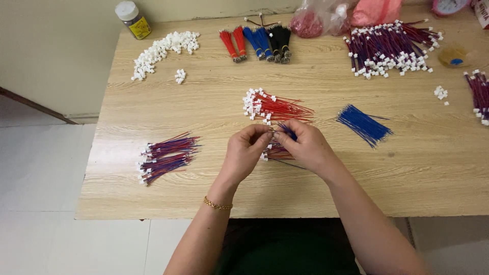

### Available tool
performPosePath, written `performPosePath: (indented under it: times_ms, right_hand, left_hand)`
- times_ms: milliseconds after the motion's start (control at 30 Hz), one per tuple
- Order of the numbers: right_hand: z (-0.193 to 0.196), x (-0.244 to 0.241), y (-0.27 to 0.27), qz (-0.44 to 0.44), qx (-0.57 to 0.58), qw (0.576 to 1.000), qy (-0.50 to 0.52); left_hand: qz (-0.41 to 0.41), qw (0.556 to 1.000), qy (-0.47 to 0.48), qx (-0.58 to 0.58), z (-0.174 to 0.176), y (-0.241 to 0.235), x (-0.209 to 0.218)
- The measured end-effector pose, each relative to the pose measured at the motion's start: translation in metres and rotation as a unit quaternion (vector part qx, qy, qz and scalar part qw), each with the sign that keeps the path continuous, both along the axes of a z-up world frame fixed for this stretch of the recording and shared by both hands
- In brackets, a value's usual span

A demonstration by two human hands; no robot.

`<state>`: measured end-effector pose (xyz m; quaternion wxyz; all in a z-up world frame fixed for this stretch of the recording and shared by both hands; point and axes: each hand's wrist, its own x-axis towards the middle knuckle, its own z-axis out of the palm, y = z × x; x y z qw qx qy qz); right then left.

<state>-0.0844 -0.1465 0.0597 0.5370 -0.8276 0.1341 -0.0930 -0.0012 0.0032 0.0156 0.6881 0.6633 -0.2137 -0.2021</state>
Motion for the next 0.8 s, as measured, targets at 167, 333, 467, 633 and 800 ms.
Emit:
performPosePath:
  times_ms: [167,333,467,633,800]
  right_hand:
    - [-0.017,0.002,-0.002,-0.006,0.043,0.999,-0.013]
    - [-0.02,0.003,-0.003,-0.013,0.086,0.995,-0.041]
    - [-0.013,0.002,-0.004,-0.015,0.046,0.998,-0.035]
    - [0.001,-0.002,-0.003,-0.037,-0.011,0.999,-0.02]
    - [0.007,-0.003,0.0,-0.024,-0.043,0.999,-0.014]
  left_hand:
    - [0.0,0.999,0.03,-0.028,-0.013,-0.003,0.001]
    - [0.002,0.998,0.046,-0.042,-0.018,-0.003,0.003]
    - [-0.012,0.998,0.039,-0.038,-0.009,-0.002,0.001]
    - [-0.009,0.998,0.046,-0.046,-0.015,-0.001,0.003]
    - [-0.026,0.985,0.119,-0.126,-0.027,-0.002,0.007]
